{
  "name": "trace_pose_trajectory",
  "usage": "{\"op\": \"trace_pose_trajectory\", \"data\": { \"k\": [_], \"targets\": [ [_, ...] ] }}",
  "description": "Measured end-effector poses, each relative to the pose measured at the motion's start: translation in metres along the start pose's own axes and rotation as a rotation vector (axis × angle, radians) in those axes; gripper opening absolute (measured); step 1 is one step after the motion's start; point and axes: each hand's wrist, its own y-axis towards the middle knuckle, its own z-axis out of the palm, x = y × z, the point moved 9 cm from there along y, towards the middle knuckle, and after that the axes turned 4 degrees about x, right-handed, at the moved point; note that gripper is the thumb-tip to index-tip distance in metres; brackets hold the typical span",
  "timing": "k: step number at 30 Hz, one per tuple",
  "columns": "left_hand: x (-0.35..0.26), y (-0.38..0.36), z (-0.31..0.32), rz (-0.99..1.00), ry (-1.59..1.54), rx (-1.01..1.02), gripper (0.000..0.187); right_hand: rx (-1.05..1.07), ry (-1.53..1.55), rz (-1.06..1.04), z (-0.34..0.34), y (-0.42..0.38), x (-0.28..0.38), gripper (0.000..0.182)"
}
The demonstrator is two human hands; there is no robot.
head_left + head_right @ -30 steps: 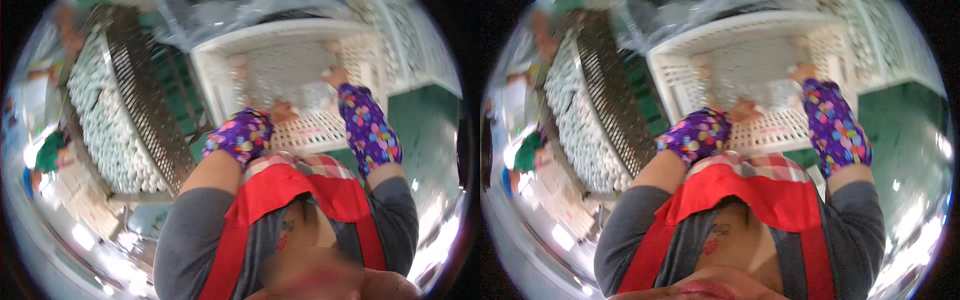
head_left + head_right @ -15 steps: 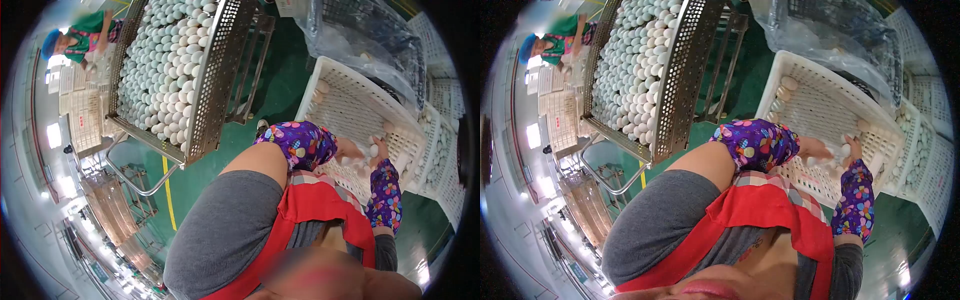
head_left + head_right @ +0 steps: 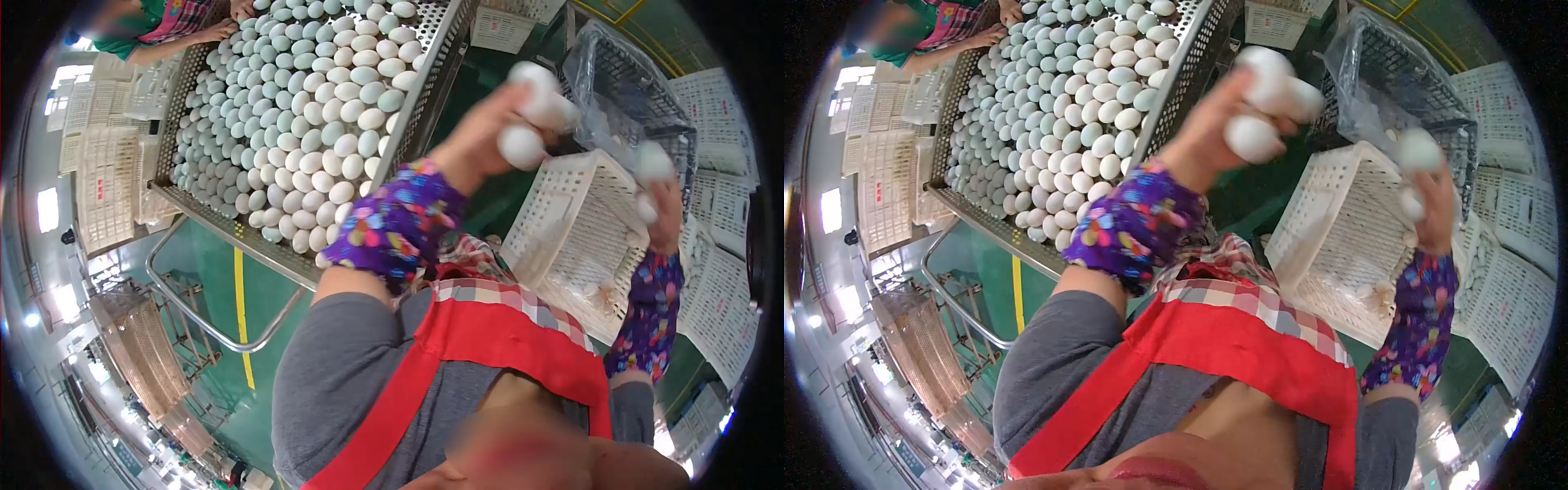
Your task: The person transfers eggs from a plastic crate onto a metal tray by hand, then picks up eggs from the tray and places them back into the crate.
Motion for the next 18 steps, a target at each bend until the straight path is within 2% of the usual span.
{"op": "trace_pose_trajectory", "data": {
  "k": [2,3,4,5,6,7,8,9,10,12,13,14,15,16,18],
  "targets": [
    [-0.078,-0.026,-0.08,0.173,0.248,-0.257,0.053,0.163,-0.078,-0.047,0.106,0.052,0.034,0.055],
    [-0.112,-0.04,-0.117,0.233,0.27,-0.433,0.038,0.221,-0.074,0.016,0.152,0.081,0.033,0.055],
    [-0.148,-0.055,-0.147,0.318,0.402,-0.564,0.037,0.286,-0.13,0.006,0.202,0.102,0.045,0.054],
    [-0.184,-0.064,-0.175,0.386,0.647,-0.66,0.04,0.39,-0.121,-0.027,0.246,0.134,0.044,0.051],
    [-0.212,-0.074,-0.193,0.429,0.731,-0.736,0.044,0.44,-0.248,-0.029,0.287,0.16,0.043,0.056],
    [-0.238,-0.077,-0.226,0.499,0.854,-0.76,0.049,0.476,-0.277,-0.064,0.321,0.194,0.026,0.053],
    [-0.262,-0.085,-0.249,0.428,0.992,-0.921,0.054,0.45,-0.499,-0.157,0.347,0.226,0.018,0.051],
    [-0.285,-0.084,-0.261,0.467,1.083,-0.95,0.057,0.43,-0.672,-0.227,0.372,0.255,0.009,0.054],
    [-0.306,-0.081,-0.271,0.504,1.176,-0.976,0.061,0.392,-0.942,-0.246,0.388,0.29,-0.011,0.062],
    [-0.345,-0.067,-0.271,0.513,1.537,-1.02,0.067,0.242,-1.264,-0.252,0.41,0.311,-0.01,0.066],
    [-0.36,-0.059,-0.279,0.465,1.751,-1.093,0.071,0.233,-1.311,-0.174,0.414,0.324,-0.02,0.065],
    [-0.37,-0.051,-0.271,0.436,1.942,-1.11,0.057,0.223,-1.36,-0.091,0.416,0.337,-0.03,0.064],
    [-0.38,-0.039,-0.278,0.266,1.974,-1.051,0.052,0.213,-1.407,-0.002,0.415,0.349,-0.044,0.063],
    [-0.385,-0.03,-0.282,0.192,2.058,-1.015,0.051,0.25,-1.434,0.082,0.409,0.369,-0.071,0.066],
    [-0.394,-0.019,-0.299,0.112,2.148,-1.005,0.05,0.3,-1.582,0.103,0.409,0.381,-0.089,0.07]
  ]
}}
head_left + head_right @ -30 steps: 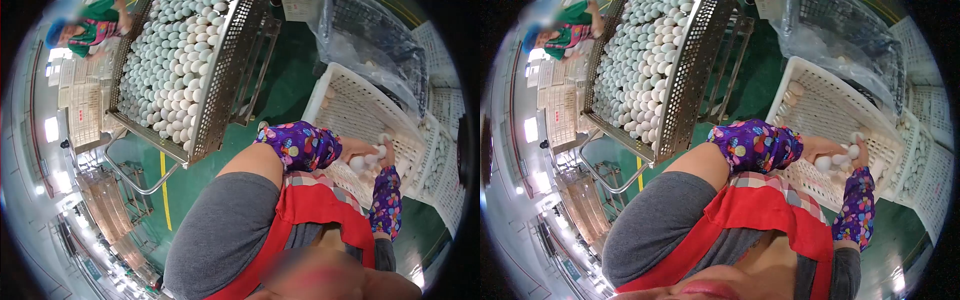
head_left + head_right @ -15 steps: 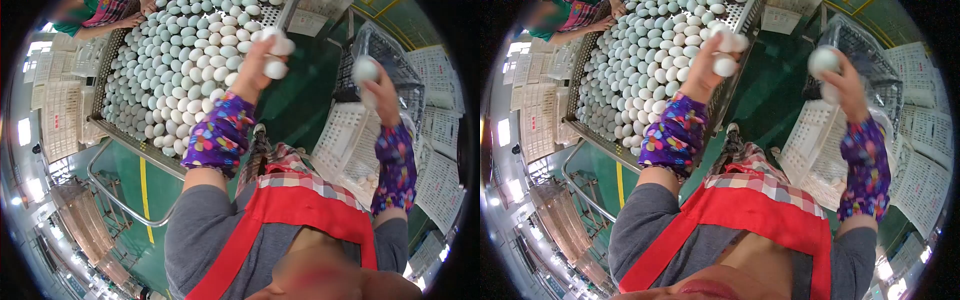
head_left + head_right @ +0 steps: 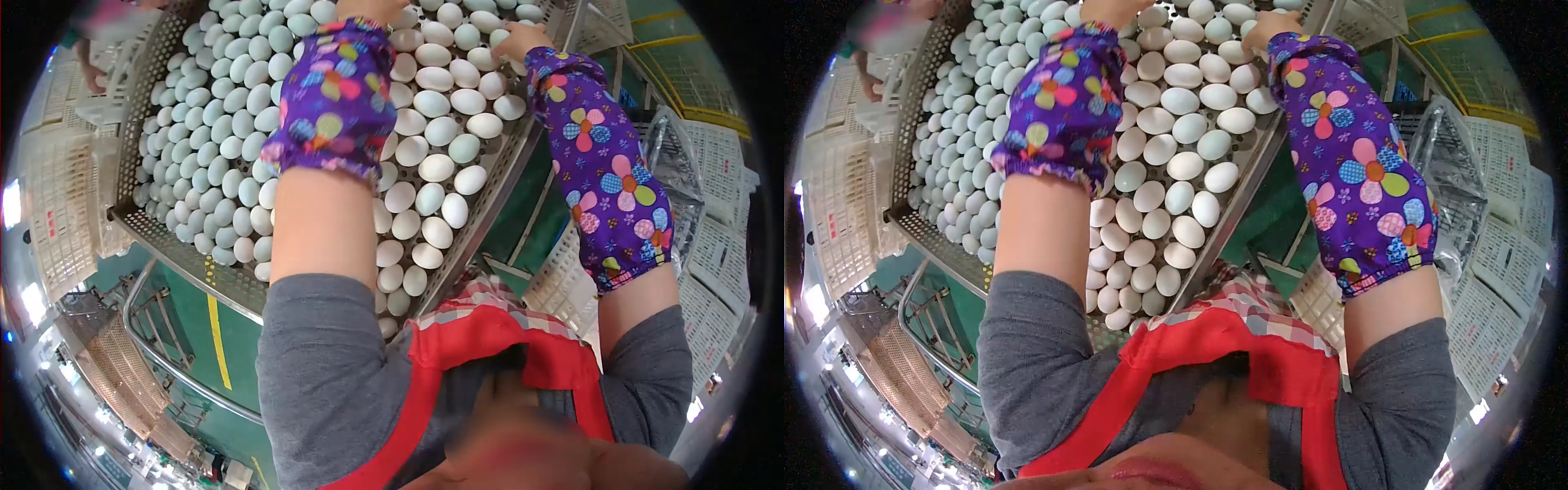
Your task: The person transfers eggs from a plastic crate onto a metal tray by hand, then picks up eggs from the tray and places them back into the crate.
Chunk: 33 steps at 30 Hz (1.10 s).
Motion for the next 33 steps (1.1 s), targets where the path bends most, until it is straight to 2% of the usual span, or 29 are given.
{"op": "trace_pose_trajectory", "data": {
  "k": [1,2,4,7,10,11,12,14,16,18,19,20,21,22,23,24,25,26,27,28,29,30,31,32,33],
  "targets": [
    [0.003,0.006,0.004,-0.006,0.024,0.013,0.049,0.082,0.009,-0.002,0.006,0.008,-0.005,0.074],
    [0.005,0.012,0.008,-0.009,0.046,0.013,0.048,0.077,0.115,0.033,0.009,0.01,-0.008,0.073],
    [0.007,0.02,0.015,-0.019,0.072,0.018,0.047,0.021,0.129,0.062,0.037,0.039,-0.03,0.077],
    [0.01,0.029,0.025,-0.028,0.091,0.022,0.045,-0.07,0.115,0.072,0.058,0.058,-0.04,0.072],
    [0.01,0.035,0.032,-0.031,0.1,0.033,0.044,-0.083,0.224,-0.065,0.049,0.046,-0.022,0.066],
    [0.009,0.037,0.033,-0.028,0.107,0.032,0.043,-0.257,0.1,0.021,0.047,0.041,-0.022,0.062],
    [0.007,0.038,0.036,-0.027,0.113,0.038,0.043,-0.278,0.033,0.138,0.03,0.018,-0.011,0.053],
    [0.004,0.043,0.042,-0.026,0.12,0.041,0.042,-0.124,0.132,0.262,0.011,-0.016,0.003,0.076],
    [0.001,0.048,0.053,-0.017,0.137,0.056,0.041,-0.149,0.217,-0.039,-0.017,-0.04,0.031,0.065],
    [-0.003,0.053,0.067,0.048,0.222,0.121,0.04,-0.181,0.286,-0.285,-0.036,-0.077,0.029,0.055],
    [-0.033,0.034,0.054,0.249,0.444,0.267,0.037,-0.46,0.062,-0.391,-0.059,-0.111,0.024,0.053],
    [-0.014,0.049,0.058,0.317,0.45,0.092,0.03,-0.711,-0.192,-0.487,-0.075,-0.159,0.02,0.052],
    [0.003,0.054,0.067,0.438,0.515,-0.056,0.017,-0.727,0.174,-0.474,-0.095,-0.199,-0.018,0.051],
    [0.012,0.041,0.042,0.305,0.342,-0.3,0.015,-0.764,0.534,-0.454,-0.123,-0.238,-0.063,0.05],
    [0.051,0.059,0.069,0.298,0.639,-0.408,0.016,-0.835,0.478,-0.416,-0.13,-0.273,-0.105,0.048],
    [0.1,0.092,0.125,0.291,1.126,0.054,0.017,-0.848,0.498,-0.224,-0.128,-0.308,-0.154,0.044],
    [0.094,0.081,0.114,0.208,1.125,-0.088,0.02,-0.939,0.477,-0.186,-0.115,-0.342,-0.207,0.04],
    [0.071,0.06,0.096,0.249,0.946,-0.224,0.024,-0.978,0.606,-0.066,-0.096,-0.379,-0.257,0.037],
    [0.061,0.055,0.092,0.217,0.969,-0.192,0.025,-1.014,0.741,0.048,-0.074,-0.419,-0.298,0.034],
    [0.079,0.057,0.081,0.346,0.685,-0.592,0.034,-0.95,0.7,0.232,-0.052,-0.455,-0.328,0.031],
    [0.044,0.03,0.043,0.16,0.268,-0.513,0.043,-0.864,0.672,0.408,-0.029,-0.481,-0.361,0.029],
    [0.003,0.004,0.019,0.209,0.091,-0.583,0.048,-0.699,0.626,0.542,0.004,-0.505,-0.388,0.033],
    [-0.048,-0.023,-0.001,0.193,0.017,-0.498,0.05,-0.531,0.584,0.664,0.044,-0.529,-0.416,0.037],
    [-0.087,-0.044,-0.011,0.296,-0.022,-0.502,0.049,-0.354,0.549,0.775,0.089,-0.553,-0.437,0.042],
    [-0.143,-0.076,-0.023,0.396,-0.054,-0.468,0.048,-0.279,0.509,0.665,0.128,-0.565,-0.443,0.031]
  ]
}}
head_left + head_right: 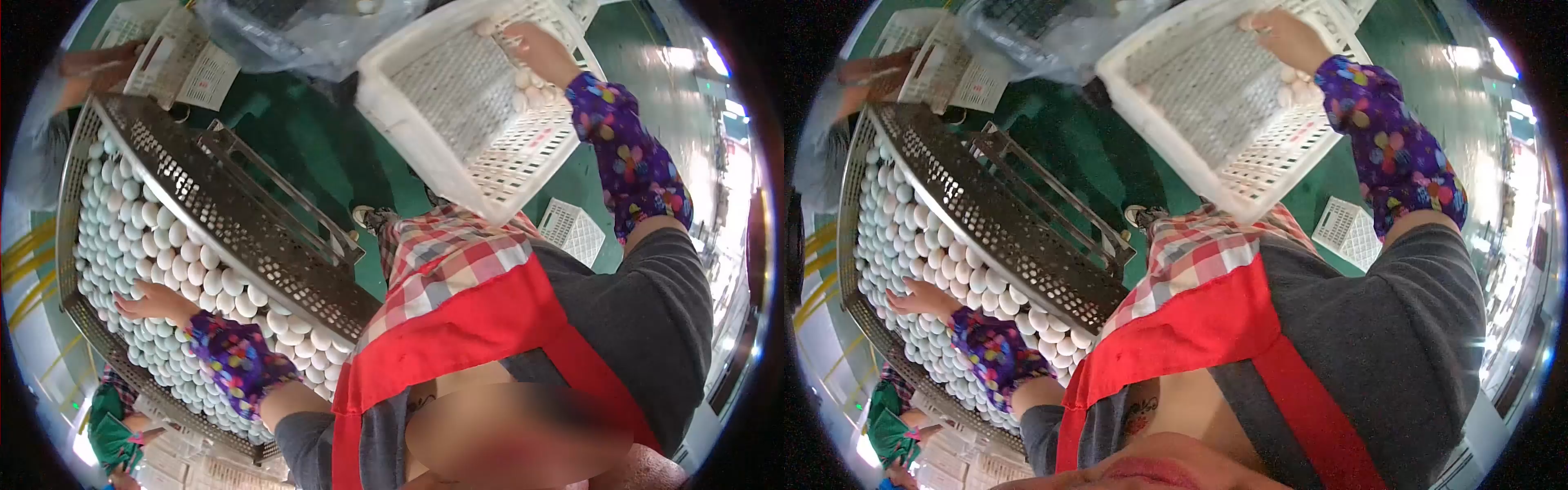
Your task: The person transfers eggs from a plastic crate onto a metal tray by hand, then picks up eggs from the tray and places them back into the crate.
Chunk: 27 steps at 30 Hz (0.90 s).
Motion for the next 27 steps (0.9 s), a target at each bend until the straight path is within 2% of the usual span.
{"op": "trace_pose_trajectory", "data": {
  "k": [1,3,4,6,7,8,9,10,11,12,14,16,18,19,21,23,24,27],
  "targets": [
    [-0.069,-0.008,-0.019,0.077,-0.053,0.024,0.048,0.187,-0.118,0.053,0.039,-0.005,-0.042,0.038],
    [-0.157,-0.037,-0.01,-0.091,-0.679,0.17,0.045,0.581,-0.363,0.108,0.117,-0.007,-0.092,0.05],
    [-0.247,-0.063,-0.025,0.072,-1.011,0.246,0.039,0.745,-0.5,0.117,0.136,-0.013,-0.11,0.054],
    [-0.384,-0.106,-0.036,0.551,-0.705,0.509,0.025,1.013,-0.706,0.056,0.177,-0.022,-0.146,0.066],
    [-0.433,-0.132,-0.034,0.491,-0.881,0.686,0.021,1.065,-0.73,0.025,0.192,-0.022,-0.161,0.072],
    [-0.467,-0.164,-0.024,0.455,-0.936,0.812,0.025,1.116,-0.753,-0.007,0.207,-0.022,-0.177,0.078],
    [-0.503,-0.196,-0.013,0.435,-0.934,1.007,0.028,1.166,-0.773,-0.041,0.221,-0.022,-0.192,0.084],
    [-0.525,-0.231,0.006,0.486,-0.918,1.178,0.031,1.202,-0.753,-0.03,0.215,-0.013,-0.179,0.085],
    [-0.543,-0.276,0.03,0.575,-0.726,1.361,0.032,1.245,-0.736,-0.035,0.218,-0.014,-0.185,0.087],
    [-0.553,-0.321,0.05,0.66,-0.523,1.535,0.034,1.287,-0.717,-0.039,0.221,-0.015,-0.191,0.088],
    [-0.555,-0.383,0.083,0.792,0.004,1.75,0.036,1.279,-0.691,-0.084,0.222,-0.012,-0.19,0.088],
    [-0.537,-0.425,0.123,0.767,0.31,1.81,0.037,1.281,-0.701,-0.126,0.217,-0.007,-0.178,0.089],
    [-0.49,-0.466,0.173,0.775,0.552,1.69,0.038,1.32,-0.741,-0.157,0.216,-0.006,-0.172,0.091],
    [-0.465,-0.487,0.196,0.801,0.635,1.546,0.038,1.352,-0.763,-0.168,0.218,-0.006,-0.174,0.092],
    [-0.455,-0.485,0.202,0.829,0.684,1.46,0.039,1.306,-0.703,-0.227,0.245,0.0,-0.192,0.092],
    [-0.47,-0.462,0.187,0.848,0.613,1.575,0.041,1.3,-0.708,-0.292,0.246,-0.001,-0.19,0.09],
    [-0.475,-0.458,0.186,0.838,0.581,1.621,0.042,1.326,-0.567,-0.285,0.253,-0.007,-0.195,0.083],
    [-0.475,-0.46,0.178,0.792,0.529,1.755,0.045,1.29,-0.518,-0.343,0.252,-0.011,-0.191,0.076]
  ]
}}
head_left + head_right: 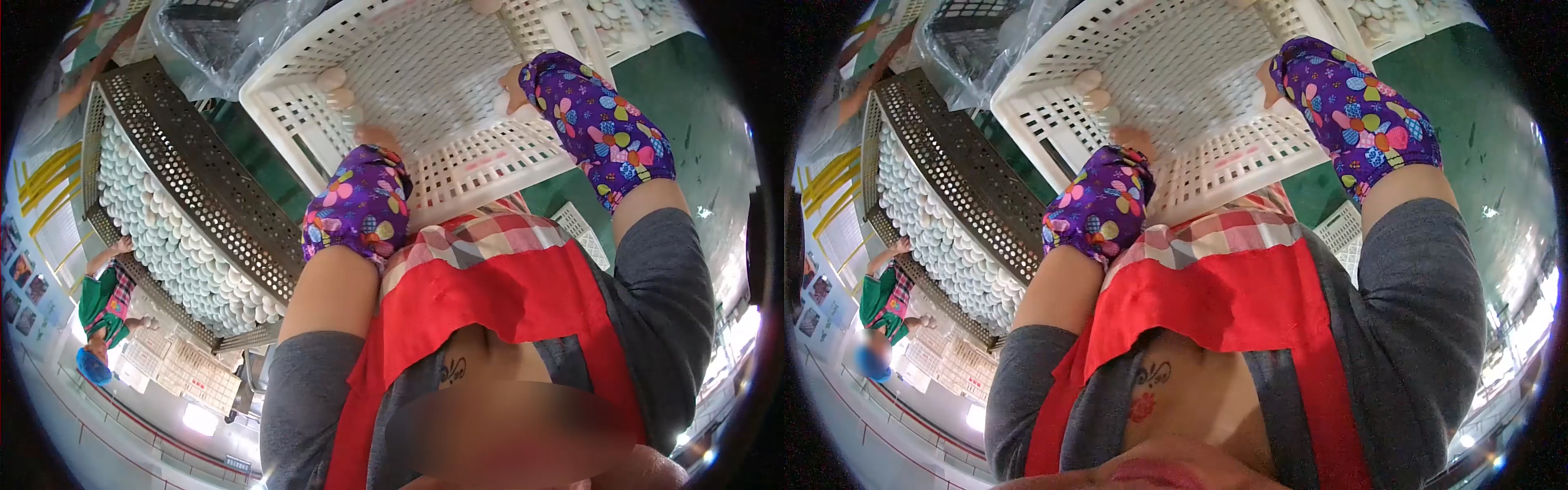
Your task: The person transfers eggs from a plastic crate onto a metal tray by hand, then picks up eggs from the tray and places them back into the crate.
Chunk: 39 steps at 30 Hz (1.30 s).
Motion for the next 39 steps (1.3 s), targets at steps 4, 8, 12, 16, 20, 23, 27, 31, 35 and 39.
{"op": "trace_pose_trajectory", "data": {
  "k": [4,8,12,16,20,23,27,31,35,39],
  "targets": [
    [-0.001,0.003,0.004,0.035,-0.059,0.08,0.048,-0.064,0.068,0.018,-0.005,-0.028,0.004,0.067],
    [-0.01,0.01,0.001,0.075,-0.108,0.123,0.052,0.002,-0.057,0.016,0.001,-0.049,0.011,0.063],
    [-0.011,0.013,0.001,0.109,-0.176,0.164,0.056,0.098,-0.143,-0.037,0.014,-0.031,0.013,0.064],
    [-0.023,0.02,-0.004,0.176,-0.289,0.199,0.06,0.14,-0.14,-0.036,0.025,-0.027,0.012,0.071],
    [-0.032,0.003,-0.043,0.258,-0.499,0.346,0.064,0.091,-0.013,-0.037,0.014,-0.038,0.018,0.071],
    [-0.049,0.001,-0.083,0.459,-0.722,0.246,0.06,-0.108,0.176,-0.348,0.024,-0.006,0.023,0.07],
    [-0.03,-0.056,-0.15,0.503,-0.84,-0.159,0.055,-0.007,0.377,-0.286,0.006,-0.03,0.055,0.069],
    [0.021,-0.135,-0.176,0.653,-1.116,-0.407,0.051,-0.03,0.49,-0.307,0.008,-0.033,0.066,0.051],
    [0.125,-0.255,-0.152,0.561,-1.323,-0.909,0.046,-0.183,0.777,-0.16,-0.014,-0.064,0.063,0.033],
    [0.233,-0.327,-0.015,0.18,-1.772,-1.128,0.054,-0.518,1.088,-0.376,-0.055,-0.063,0.011,0.037]
  ]
}}
